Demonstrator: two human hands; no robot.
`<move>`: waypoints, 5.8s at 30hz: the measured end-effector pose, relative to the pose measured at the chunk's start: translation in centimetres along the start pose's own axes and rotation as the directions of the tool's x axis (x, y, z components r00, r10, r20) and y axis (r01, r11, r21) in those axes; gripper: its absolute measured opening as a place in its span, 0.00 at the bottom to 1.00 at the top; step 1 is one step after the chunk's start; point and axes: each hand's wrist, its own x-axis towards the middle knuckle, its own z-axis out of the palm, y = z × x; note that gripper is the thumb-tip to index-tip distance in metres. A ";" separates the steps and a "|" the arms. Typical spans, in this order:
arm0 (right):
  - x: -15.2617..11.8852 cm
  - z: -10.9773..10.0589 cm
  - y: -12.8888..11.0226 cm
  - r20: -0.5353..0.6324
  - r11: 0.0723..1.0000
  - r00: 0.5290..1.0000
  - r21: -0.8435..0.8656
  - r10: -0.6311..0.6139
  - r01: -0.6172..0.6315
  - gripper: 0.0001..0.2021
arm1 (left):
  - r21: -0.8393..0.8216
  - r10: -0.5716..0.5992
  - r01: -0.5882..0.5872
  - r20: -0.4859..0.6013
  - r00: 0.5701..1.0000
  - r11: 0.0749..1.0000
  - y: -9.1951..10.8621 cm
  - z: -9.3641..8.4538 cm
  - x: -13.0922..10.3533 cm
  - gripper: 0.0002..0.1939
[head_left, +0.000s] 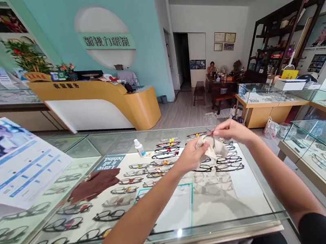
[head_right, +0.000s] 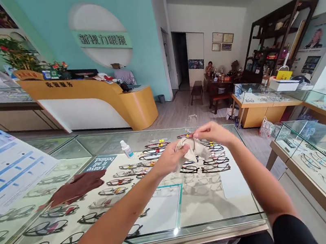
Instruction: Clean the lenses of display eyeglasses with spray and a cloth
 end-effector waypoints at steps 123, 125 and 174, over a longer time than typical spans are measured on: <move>0.0 4.1 -2.5 -0.022 0.985 0.996 0.145 -0.087 0.089 0.18 | -0.269 -0.073 0.055 -0.057 0.996 0.962 5.8 -3.3 2.2 0.30; 0.1 4.0 -2.3 -0.020 0.986 0.997 0.149 -0.073 0.075 0.17 | -0.297 -0.084 0.078 -0.009 0.996 0.952 5.9 -3.3 2.1 0.27; -0.4 6.4 -2.3 -0.002 0.963 0.981 0.189 -0.194 0.191 0.21 | -0.138 0.058 -0.101 -0.287 0.956 0.985 5.5 -2.8 2.0 0.33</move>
